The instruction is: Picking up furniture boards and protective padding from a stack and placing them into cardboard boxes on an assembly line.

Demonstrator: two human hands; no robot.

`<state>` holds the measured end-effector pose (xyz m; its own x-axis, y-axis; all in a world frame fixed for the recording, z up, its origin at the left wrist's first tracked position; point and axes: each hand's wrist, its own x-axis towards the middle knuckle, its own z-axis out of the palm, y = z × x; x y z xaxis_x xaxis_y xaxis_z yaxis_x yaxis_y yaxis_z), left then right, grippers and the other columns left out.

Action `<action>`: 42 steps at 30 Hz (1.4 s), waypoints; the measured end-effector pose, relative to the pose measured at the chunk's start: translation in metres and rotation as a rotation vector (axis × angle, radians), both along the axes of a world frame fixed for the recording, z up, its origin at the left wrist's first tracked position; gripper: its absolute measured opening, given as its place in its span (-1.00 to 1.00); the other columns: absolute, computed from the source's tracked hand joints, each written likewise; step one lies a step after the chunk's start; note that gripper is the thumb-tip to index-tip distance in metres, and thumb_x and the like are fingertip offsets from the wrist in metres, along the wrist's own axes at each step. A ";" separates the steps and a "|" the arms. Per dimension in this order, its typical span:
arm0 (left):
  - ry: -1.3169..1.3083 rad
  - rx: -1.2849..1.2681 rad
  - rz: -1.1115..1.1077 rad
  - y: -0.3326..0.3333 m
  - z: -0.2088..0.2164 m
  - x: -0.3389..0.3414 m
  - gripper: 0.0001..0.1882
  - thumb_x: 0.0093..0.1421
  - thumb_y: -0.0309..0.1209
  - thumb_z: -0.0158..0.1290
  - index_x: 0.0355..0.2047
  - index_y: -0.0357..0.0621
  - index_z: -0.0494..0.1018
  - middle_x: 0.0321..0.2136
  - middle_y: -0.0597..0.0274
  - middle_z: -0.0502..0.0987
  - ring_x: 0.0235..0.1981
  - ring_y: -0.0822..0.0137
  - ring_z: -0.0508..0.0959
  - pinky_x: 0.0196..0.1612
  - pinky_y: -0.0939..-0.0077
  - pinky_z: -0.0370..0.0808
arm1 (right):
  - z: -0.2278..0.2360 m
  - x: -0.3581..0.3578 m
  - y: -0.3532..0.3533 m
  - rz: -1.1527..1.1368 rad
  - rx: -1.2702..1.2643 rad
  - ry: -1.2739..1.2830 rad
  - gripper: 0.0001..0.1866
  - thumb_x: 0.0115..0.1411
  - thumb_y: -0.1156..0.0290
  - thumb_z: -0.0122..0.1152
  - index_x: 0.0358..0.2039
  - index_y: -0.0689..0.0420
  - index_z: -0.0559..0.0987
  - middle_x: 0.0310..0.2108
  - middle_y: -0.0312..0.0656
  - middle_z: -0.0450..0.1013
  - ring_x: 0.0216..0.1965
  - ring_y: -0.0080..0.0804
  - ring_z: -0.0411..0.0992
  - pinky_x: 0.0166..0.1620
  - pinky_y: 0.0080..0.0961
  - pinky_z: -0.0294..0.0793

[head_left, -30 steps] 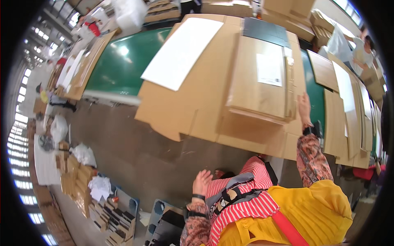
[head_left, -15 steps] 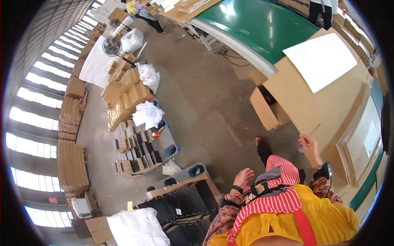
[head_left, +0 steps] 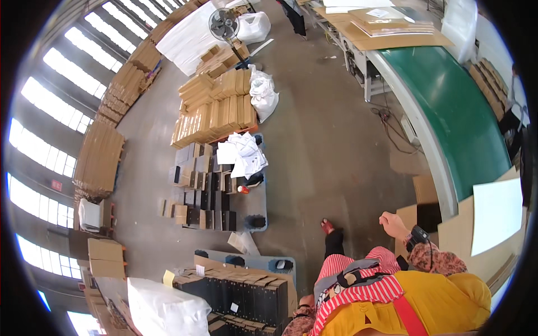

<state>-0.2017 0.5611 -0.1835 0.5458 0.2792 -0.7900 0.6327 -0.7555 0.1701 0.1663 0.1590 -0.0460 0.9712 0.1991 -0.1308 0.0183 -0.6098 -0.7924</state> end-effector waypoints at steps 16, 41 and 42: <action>-0.539 -0.183 0.267 0.330 -0.027 0.619 -0.74 0.27 -0.24 0.01 -0.19 -0.08 0.59 -0.33 0.10 0.64 -0.35 0.18 0.64 -0.33 0.30 0.58 | -0.177 0.312 0.087 -0.150 0.066 1.164 -0.85 0.06 0.35 0.23 -0.60 0.08 0.54 -0.67 -0.21 0.40 -0.61 -0.19 0.42 -0.50 -0.29 0.38; -0.403 -0.459 1.494 0.611 -0.034 1.030 -0.67 0.31 -0.34 0.07 -0.04 -0.35 0.47 -0.31 0.07 0.64 -0.38 0.31 0.64 -0.34 0.47 0.57 | -0.178 1.180 0.855 0.131 0.006 0.831 -0.83 0.22 0.31 0.22 -0.25 0.12 0.58 -0.43 -0.28 0.56 -0.49 -0.50 0.53 -0.41 -0.54 0.50; -0.426 -0.493 1.581 0.625 -0.031 1.054 -0.65 0.32 -0.35 0.07 0.01 -0.36 0.43 -0.29 0.06 0.63 -0.40 0.32 0.63 -0.36 0.52 0.56 | -0.191 1.200 0.889 0.150 0.009 0.853 -0.83 0.21 0.31 0.22 -0.25 0.11 0.59 -0.43 -0.28 0.56 -0.49 -0.50 0.53 -0.40 -0.53 0.49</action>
<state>0.8523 1.1859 -0.2150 0.1775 0.5070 -0.8435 0.5089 0.6863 0.5196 1.3666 1.0483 -0.2369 0.5053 0.3220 -0.8006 -0.5048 -0.6422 -0.5769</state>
